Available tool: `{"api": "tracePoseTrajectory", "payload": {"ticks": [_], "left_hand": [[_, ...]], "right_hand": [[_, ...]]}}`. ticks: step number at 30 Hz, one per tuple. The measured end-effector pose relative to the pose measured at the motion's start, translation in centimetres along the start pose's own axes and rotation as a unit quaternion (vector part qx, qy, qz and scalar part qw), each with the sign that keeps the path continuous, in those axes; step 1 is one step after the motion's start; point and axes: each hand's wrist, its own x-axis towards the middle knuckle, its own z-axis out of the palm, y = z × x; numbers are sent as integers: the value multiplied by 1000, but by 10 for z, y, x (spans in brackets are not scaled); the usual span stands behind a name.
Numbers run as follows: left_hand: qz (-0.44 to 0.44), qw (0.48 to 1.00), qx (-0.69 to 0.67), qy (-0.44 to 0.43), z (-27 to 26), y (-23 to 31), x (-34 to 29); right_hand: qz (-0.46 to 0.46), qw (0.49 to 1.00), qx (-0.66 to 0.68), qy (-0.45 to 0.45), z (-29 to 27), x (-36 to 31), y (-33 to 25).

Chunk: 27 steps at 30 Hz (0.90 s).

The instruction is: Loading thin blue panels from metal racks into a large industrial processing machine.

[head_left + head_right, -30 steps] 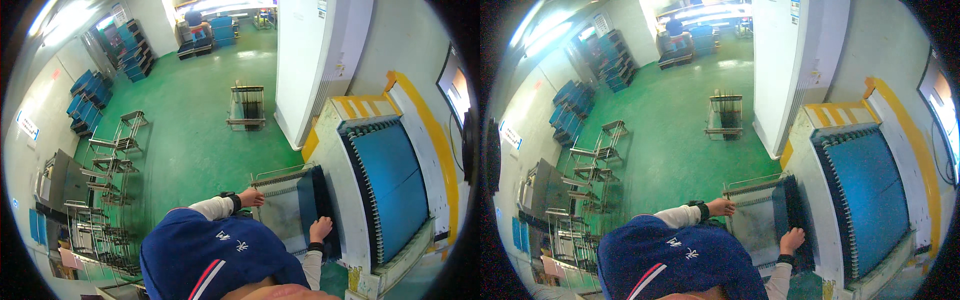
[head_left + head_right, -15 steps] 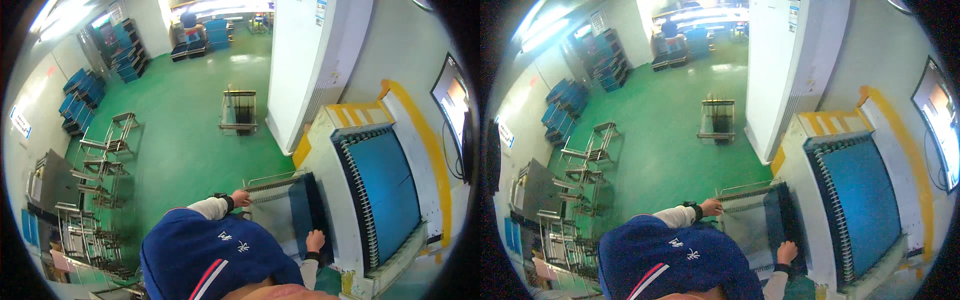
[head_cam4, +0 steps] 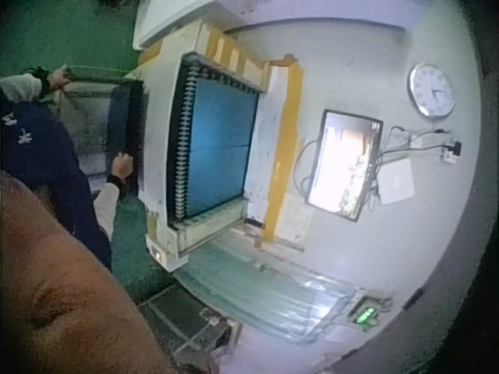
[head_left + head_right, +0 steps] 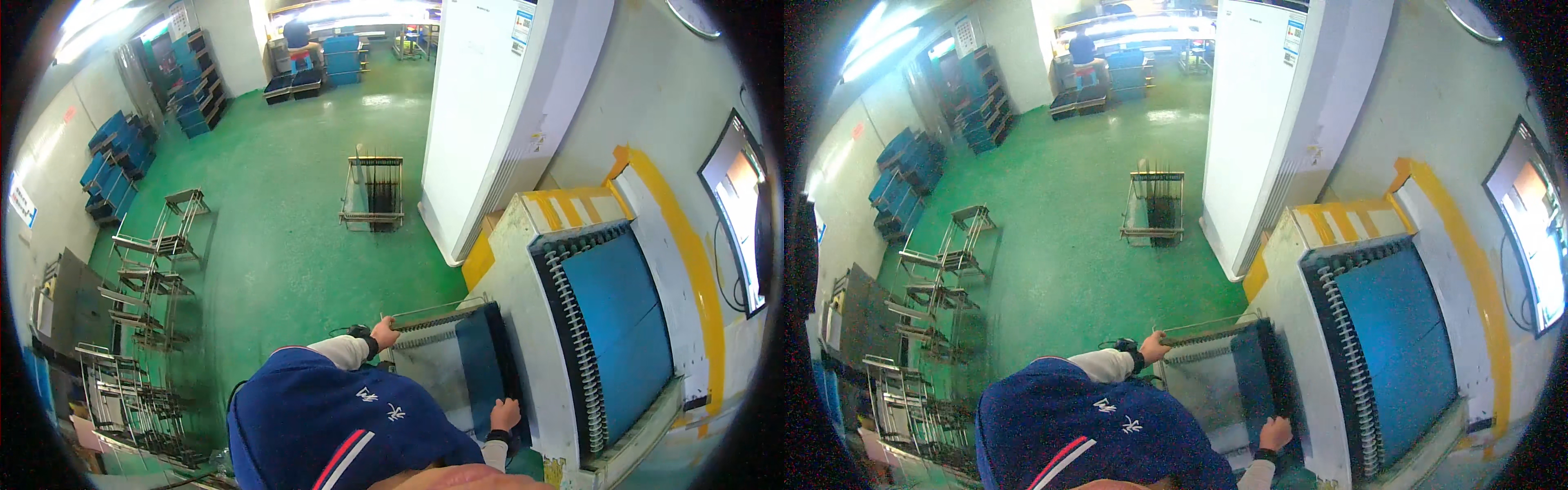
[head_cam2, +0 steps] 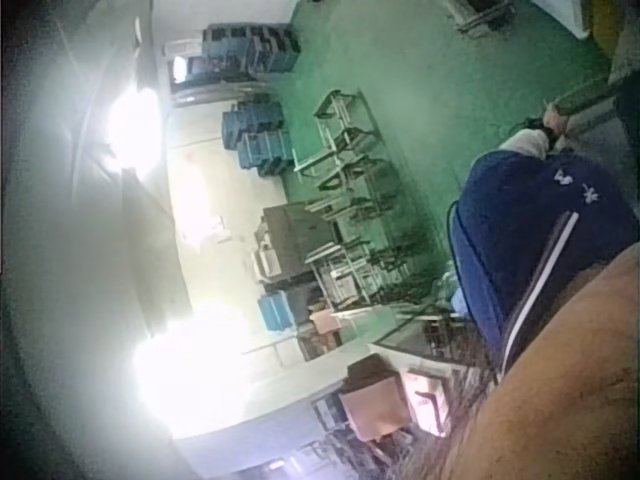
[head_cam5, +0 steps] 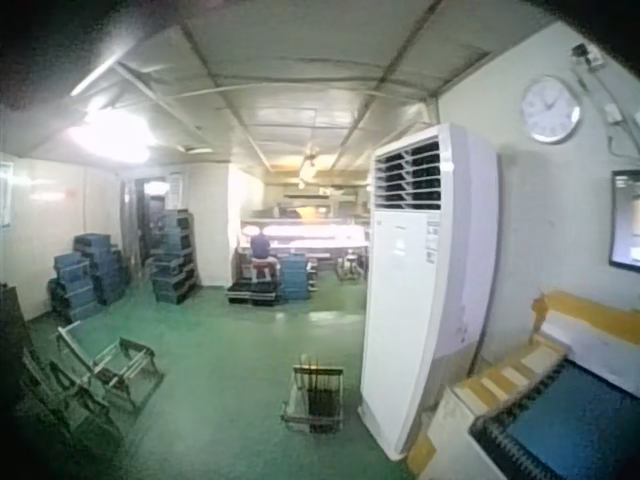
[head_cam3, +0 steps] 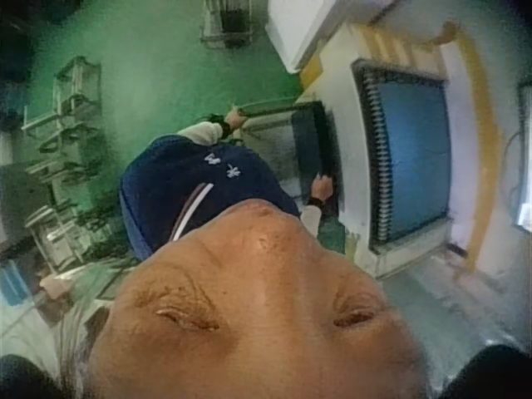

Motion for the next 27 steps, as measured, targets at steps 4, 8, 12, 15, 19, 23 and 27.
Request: {"api": "tracePoseTrajectory", "payload": {"ticks": [4,8,12,15,19,23,27], "left_hand": [[-5,997,20,-71,-7,2,5],[-9,989,105,-108,-11,3,9],[3,987,104,-121,-14,4,11],[26,989,91,-113,-13,0,13],[15,990,74,-118,-10,-10,21],[16,991,72,-107,-7,-17,26],[11,991,67,-115,-6,-19,23]], "right_hand": [[9,1000,-20,-4,0,0,-1],[2,1000,-17,25,3,-4,0],[-5,999,-16,47,3,-4,-1],[26,1000,-6,-8,2,-4,-2],[11,1000,-11,25,2,-8,-4],[-6,999,-17,47,4,-11,-4],[-3,998,-14,58,5,-9,-4]]}}
